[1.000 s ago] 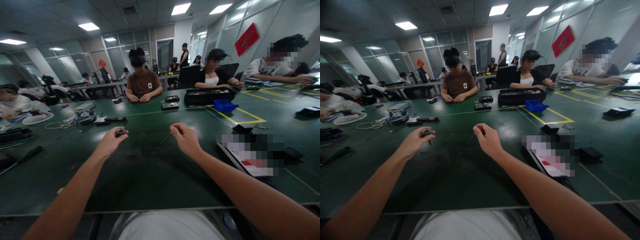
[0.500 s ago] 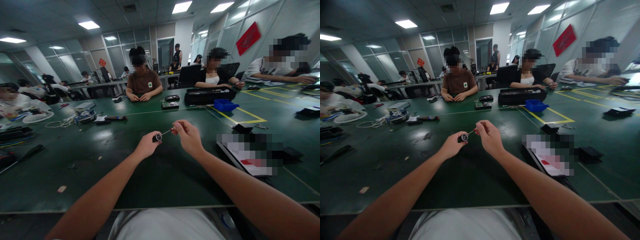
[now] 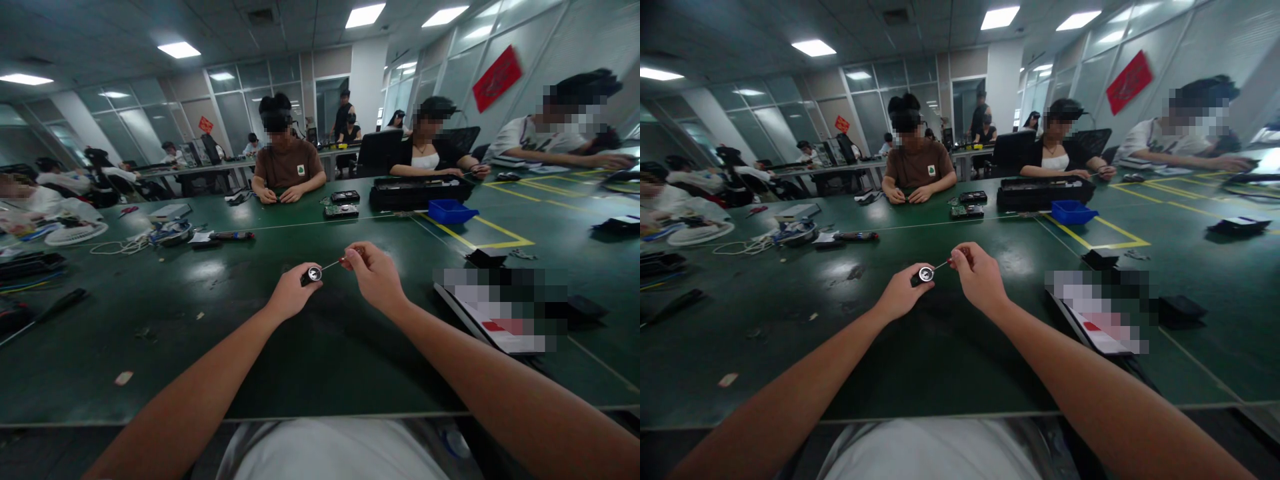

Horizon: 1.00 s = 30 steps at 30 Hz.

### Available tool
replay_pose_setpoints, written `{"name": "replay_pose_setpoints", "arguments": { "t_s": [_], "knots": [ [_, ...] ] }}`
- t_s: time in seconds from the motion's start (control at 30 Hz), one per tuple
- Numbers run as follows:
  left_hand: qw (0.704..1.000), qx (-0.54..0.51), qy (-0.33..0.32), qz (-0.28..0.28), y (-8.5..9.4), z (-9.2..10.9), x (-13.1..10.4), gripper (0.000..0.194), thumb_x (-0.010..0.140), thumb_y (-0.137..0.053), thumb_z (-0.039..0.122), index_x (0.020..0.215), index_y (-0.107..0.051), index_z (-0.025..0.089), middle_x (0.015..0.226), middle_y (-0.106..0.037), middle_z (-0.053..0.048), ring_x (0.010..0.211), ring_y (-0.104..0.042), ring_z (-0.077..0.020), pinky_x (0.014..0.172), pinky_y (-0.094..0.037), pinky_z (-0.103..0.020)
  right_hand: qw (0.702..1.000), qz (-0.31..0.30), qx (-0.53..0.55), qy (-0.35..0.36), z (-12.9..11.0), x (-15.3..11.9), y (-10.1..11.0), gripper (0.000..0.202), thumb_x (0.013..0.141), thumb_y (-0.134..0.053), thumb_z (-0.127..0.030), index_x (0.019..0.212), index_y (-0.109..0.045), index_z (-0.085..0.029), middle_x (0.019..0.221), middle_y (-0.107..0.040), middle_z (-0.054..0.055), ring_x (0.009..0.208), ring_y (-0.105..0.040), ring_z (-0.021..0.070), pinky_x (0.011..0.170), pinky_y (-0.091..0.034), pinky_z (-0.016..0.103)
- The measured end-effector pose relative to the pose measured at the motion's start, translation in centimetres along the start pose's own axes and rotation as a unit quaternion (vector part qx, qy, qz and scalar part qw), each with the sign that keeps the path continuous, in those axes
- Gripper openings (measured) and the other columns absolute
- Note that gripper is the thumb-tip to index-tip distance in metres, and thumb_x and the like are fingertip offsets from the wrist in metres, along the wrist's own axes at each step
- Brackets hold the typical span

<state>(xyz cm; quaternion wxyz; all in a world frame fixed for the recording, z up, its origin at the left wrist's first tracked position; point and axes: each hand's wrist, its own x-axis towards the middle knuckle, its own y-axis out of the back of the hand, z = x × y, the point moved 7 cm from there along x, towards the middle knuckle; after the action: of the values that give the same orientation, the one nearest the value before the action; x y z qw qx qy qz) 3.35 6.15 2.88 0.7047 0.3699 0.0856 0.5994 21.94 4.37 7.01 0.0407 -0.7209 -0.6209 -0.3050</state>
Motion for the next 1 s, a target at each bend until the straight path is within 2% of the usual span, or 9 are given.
{"name": "replay_pose_setpoints", "arguments": {
  "t_s": [0.2,0.37,0.5,0.57,0.63,0.73,0.8,0.93,1.0],
  "knots": [
    [1.000,0.011,-0.017,0.012,0.3,-0.3,0.1,0.035,0.083,-0.073,0.021,0.117,-0.067,0.024,0.119,-0.069,-0.002,0.112,-0.061,-0.0214,0.101,-0.044,-0.035,0.999,-0.012,-0.040,0.008,-0.3,0.0,0.1,0.025,0.094,-0.054,-0.042,0.093,-0.067,-0.020,0.076,-0.073,0.003,0.071,-0.068,0.0181,0.066,-0.047,0.031],
    [0.998,0.038,-0.046,0.014,0.4,-0.2,0.0,0.036,0.082,-0.075,0.022,0.117,-0.068,0.024,0.115,-0.070,-0.003,0.109,-0.062,-0.0210,0.098,-0.045,-0.035,0.996,-0.009,-0.087,0.006,-0.5,-0.1,0.2,0.032,0.090,-0.060,-0.049,0.080,-0.067,-0.020,0.061,-0.065,0.001,0.057,-0.060,0.0167,0.058,-0.040,0.030],
    [0.997,0.057,-0.046,0.000,0.2,-0.2,-0.1,0.038,0.082,-0.075,0.023,0.119,-0.068,0.024,0.114,-0.070,-0.002,0.106,-0.063,-0.0212,0.096,-0.045,-0.035,0.995,-0.057,-0.067,0.041,-0.7,-0.2,-0.5,0.017,0.092,-0.052,-0.032,0.093,-0.064,-0.021,0.072,-0.068,0.000,0.064,-0.062,0.0164,0.060,-0.041,0.029],
    [0.997,0.065,-0.040,-0.004,0.2,-0.4,0.0,0.038,0.082,-0.076,0.023,0.119,-0.068,0.024,0.114,-0.070,-0.003,0.106,-0.063,-0.0218,0.096,-0.045,-0.036,0.994,-0.074,-0.071,0.044,-0.7,-0.2,-0.7,0.014,0.089,-0.050,-0.025,0.092,-0.064,-0.021,0.073,-0.068,0.000,0.065,-0.062,0.0163,0.061,-0.040,0.029],
    [0.997,0.071,-0.034,-0.004,0.1,-0.5,0.0,0.038,0.081,-0.076,0.024,0.119,-0.068,0.025,0.115,-0.070,-0.003,0.106,-0.063,-0.0226,0.096,-0.045,-0.037,0.993,-0.080,-0.079,0.027,-0.6,-0.2,-0.8,0.016,0.090,-0.049,-0.028,0.088,-0.064,-0.021,0.068,-0.066,0.000,0.062,-0.060,0.0165,0.061,-0.040,0.029],
    [0.996,0.078,-0.034,-0.006,0.1,-0.6,0.0,0.039,0.082,-0.076,0.025,0.119,-0.068,0.026,0.115,-0.070,-0.003,0.106,-0.063,-0.0237,0.097,-0.045,-0.039,0.992,-0.075,-0.104,0.009,-0.4,-0.1,-0.7,0.033,0.096,-0.043,-0.042,0.082,-0.065,-0.021,0.064,-0.063,0.001,0.062,-0.060,0.0180,0.062,-0.039,0.031],
    [0.996,0.082,-0.035,-0.011,0.0,-0.5,0.0,0.039,0.082,-0.075,0.026,0.120,-0.068,0.026,0.115,-0.070,-0.003,0.105,-0.063,-0.0242,0.096,-0.045,-0.040,0.990,-0.070,-0.120,0.011,-0.4,0.0,-0.7,0.034,0.097,-0.041,-0.041,0.088,-0.066,-0.021,0.069,-0.066,0.003,0.065,-0.061,0.0190,0.064,-0.040,0.031],
    [0.995,0.087,-0.037,-0.019,0.0,-0.6,-0.1,0.038,0.082,-0.075,0.026,0.120,-0.068,0.025,0.114,-0.070,-0.005,0.104,-0.063,-0.0243,0.095,-0.046,-0.039,0.992,-0.090,-0.092,0.002,-0.1,0.0,-1.1,0.030,0.094,-0.042,-0.029,0.116,-0.059,-0.019,0.078,-0.068,0.003,0.070,-0.062,0.0193,0.065,-0.041,0.031],
    [0.995,0.089,-0.038,-0.014,0.1,-0.6,-0.1,0.039,0.082,-0.074,0.026,0.120,-0.068,0.024,0.113,-0.070,-0.005,0.104,-0.063,-0.0239,0.095,-0.047,-0.038,0.991,-0.107,-0.081,-0.007,0.1,-0.1,-1.2,0.029,0.095,-0.041,-0.029,0.116,-0.058,-0.020,0.079,-0.068,0.002,0.070,-0.061,0.0191,0.065,-0.041,0.031]
  ]
}}
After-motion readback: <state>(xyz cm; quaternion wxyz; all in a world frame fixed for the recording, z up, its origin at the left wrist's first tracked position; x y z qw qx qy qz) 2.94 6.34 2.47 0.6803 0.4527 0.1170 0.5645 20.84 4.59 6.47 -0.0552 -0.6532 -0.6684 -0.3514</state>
